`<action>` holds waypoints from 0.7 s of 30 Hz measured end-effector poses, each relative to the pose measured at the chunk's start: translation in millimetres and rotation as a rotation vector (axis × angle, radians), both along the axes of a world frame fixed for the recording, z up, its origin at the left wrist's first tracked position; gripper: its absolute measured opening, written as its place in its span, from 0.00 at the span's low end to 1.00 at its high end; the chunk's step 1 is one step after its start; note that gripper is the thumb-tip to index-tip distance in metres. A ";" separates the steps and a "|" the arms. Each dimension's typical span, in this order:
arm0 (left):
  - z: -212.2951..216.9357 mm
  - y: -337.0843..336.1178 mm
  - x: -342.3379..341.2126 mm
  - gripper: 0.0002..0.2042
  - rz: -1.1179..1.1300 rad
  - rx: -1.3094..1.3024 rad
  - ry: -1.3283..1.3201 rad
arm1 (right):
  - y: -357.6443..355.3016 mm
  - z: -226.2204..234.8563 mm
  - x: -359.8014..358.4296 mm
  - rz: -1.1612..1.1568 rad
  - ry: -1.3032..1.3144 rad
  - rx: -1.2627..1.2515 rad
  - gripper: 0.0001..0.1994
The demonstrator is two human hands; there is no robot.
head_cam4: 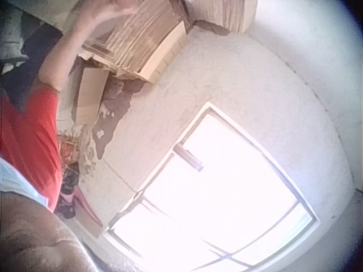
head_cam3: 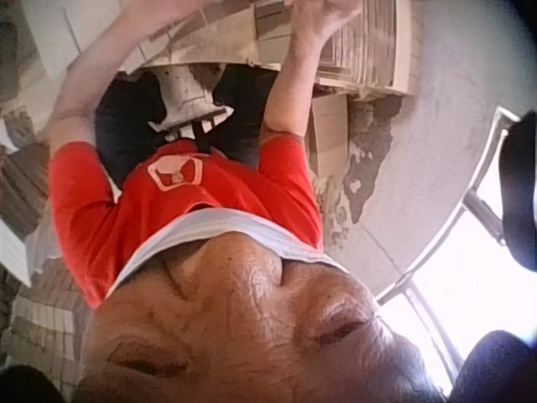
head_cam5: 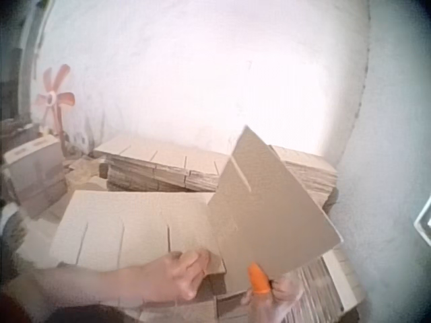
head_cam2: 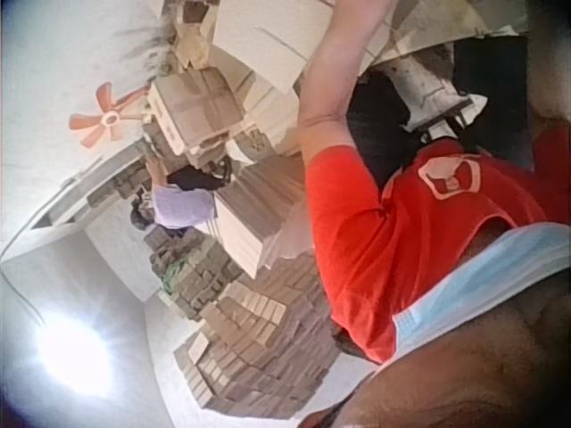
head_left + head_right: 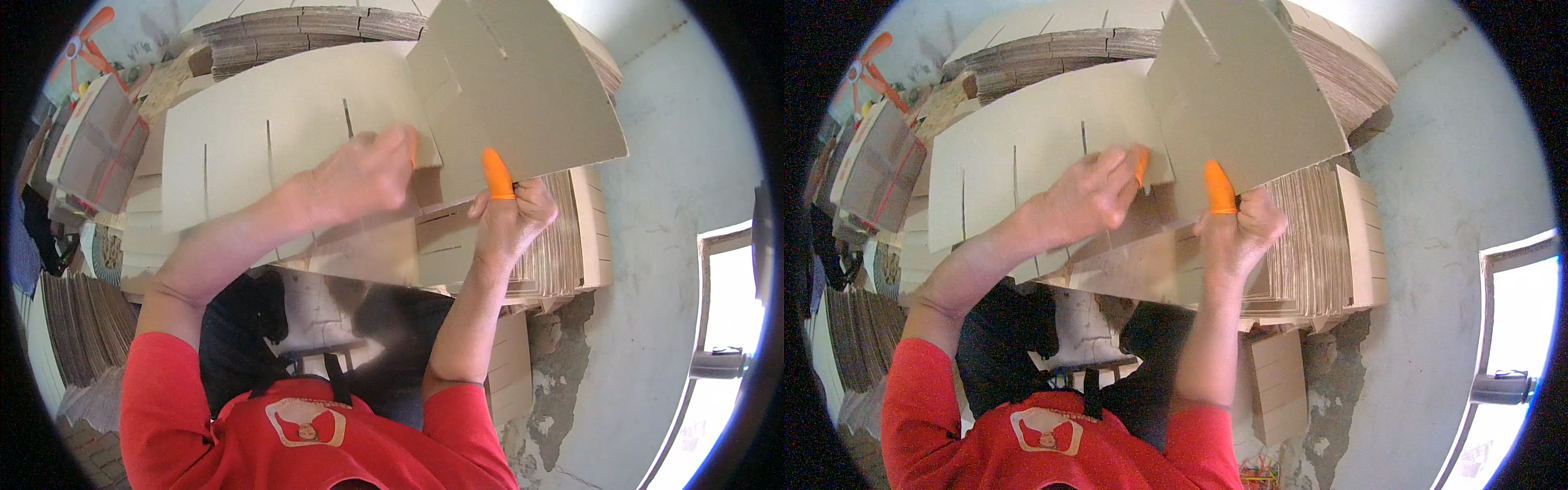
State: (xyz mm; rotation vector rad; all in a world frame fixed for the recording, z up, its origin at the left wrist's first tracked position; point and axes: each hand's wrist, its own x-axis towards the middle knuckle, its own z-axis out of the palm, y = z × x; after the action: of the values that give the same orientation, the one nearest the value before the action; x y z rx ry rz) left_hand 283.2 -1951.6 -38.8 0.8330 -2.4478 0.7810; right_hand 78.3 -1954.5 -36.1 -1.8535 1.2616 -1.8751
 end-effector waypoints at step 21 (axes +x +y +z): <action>41.6 -147.6 41.7 0.27 0.360 -0.124 0.536 | -7.4 -22.2 -5.5 -0.121 -0.082 0.269 0.07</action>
State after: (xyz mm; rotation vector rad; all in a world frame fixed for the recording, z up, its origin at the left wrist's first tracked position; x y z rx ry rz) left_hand 324.8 -2099.2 2.8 1.2658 -1.7875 0.7066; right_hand 72.7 -1961.9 -58.3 -1.5803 1.5416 -1.7171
